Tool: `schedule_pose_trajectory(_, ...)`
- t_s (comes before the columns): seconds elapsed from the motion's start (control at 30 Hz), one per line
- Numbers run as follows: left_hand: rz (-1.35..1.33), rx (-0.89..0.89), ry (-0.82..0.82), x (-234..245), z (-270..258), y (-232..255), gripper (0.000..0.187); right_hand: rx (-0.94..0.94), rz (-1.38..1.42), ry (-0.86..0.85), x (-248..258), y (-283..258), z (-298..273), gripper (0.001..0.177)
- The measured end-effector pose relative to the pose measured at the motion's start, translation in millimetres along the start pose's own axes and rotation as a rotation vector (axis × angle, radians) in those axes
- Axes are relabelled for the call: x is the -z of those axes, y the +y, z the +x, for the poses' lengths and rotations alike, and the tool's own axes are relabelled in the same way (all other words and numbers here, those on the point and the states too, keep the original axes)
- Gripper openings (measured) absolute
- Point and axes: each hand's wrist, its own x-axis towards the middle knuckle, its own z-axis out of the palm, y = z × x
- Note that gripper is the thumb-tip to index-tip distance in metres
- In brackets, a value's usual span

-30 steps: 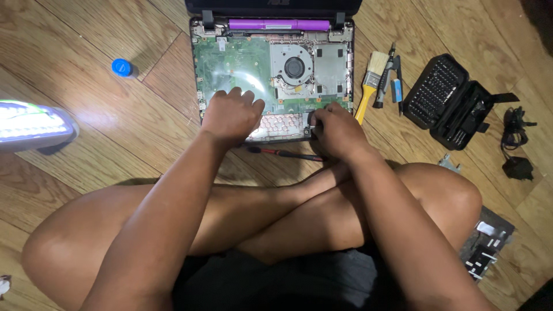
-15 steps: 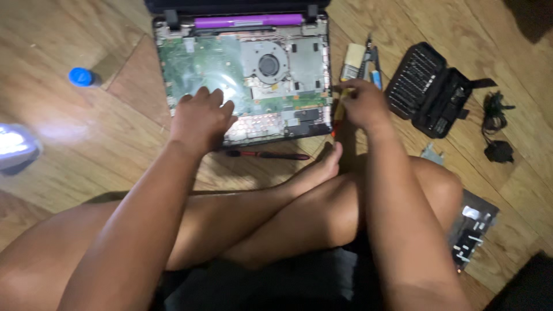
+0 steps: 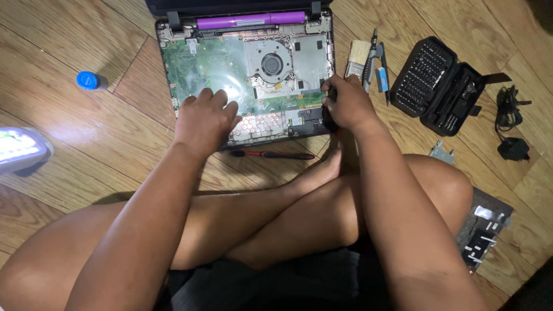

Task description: The person disassembles and repairs a laptop by removing internal components like the motherboard and fan, using a screwdriver.

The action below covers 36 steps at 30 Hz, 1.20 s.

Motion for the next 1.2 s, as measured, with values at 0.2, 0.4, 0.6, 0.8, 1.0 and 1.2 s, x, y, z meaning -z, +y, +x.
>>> schedule_pose_trajectory(0.2,-0.015,0.02,0.007,-1.1,-0.1,-0.8,0.02,0.07,0.059,0.076,-0.8,12.7,5.0,0.039)
schedule_pose_trajectory(0.4,-0.025,0.035,-0.015,-2.3,1.8,-2.3,0.021,-0.129,0.159,0.154,-4.2,27.5,11.8,0.027)
schedule_pose_trajectory(0.6,-0.019,0.051,-0.042,-4.5,3.1,-3.6,0.024,-0.213,0.06,0.122,-7.4,37.4,19.7,0.024)
schedule_pose_trajectory(0.8,-0.04,0.062,-0.043,-4.9,3.1,-3.2,0.022,-0.244,0.191,0.103,-6.5,52.4,20.4,0.015)
schedule_pose_trajectory(1.0,-0.051,0.067,-0.037,-1.3,4.0,-3.0,0.023,-0.428,0.31,0.052,2.4,46.7,16.4,0.028)
schedule_pose_trajectory(1.2,-0.163,0.131,0.07,4.8,2.0,-18.3,0.026,-0.261,-0.024,0.043,-12.4,57.9,22.5,0.033)
